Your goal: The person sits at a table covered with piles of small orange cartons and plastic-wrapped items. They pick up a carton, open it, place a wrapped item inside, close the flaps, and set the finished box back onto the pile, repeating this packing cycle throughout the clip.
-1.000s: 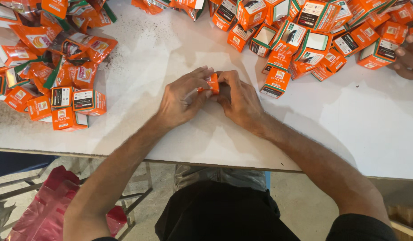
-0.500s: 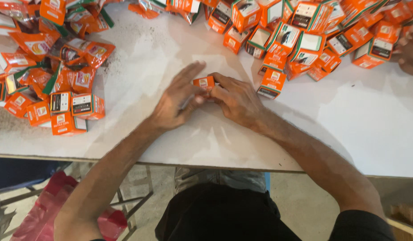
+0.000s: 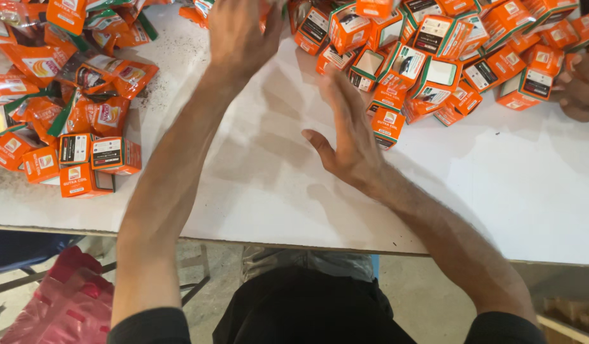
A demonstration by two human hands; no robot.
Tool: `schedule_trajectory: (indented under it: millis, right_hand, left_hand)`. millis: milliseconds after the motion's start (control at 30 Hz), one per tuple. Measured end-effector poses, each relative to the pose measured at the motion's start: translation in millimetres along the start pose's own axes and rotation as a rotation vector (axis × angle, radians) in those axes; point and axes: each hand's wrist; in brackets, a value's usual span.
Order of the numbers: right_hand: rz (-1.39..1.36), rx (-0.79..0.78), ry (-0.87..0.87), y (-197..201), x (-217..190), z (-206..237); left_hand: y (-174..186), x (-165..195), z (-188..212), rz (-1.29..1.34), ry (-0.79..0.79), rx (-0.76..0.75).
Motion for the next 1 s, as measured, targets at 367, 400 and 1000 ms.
schedule_trajectory:
  millis: [367,400,1000]
  right_hand:
    - [-0.260,-0.059,-0.340,-15.3,-8.4,-2.8]
    - [-0.199,-0.098,-0.287,-15.1,-8.2,-3.1]
    - [-0.270,-0.054,-0.391,-13.4,4.2,6.8]
  left_hand:
    - [22.5,13.7,22.4,0.019,0.075,-0.260]
    - [11.6,-0.6,13.8,-0.377,-0.129,-0.161]
    - [108.5,103.6,82.5,0.569,0.495,-0.251]
Point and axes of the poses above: each hand's wrist, its own z-axis away from the middle knuckle, its own y-axis out of the back of the hand, x = y × z, and after that the axes turned 11 degrees about y, right-handed
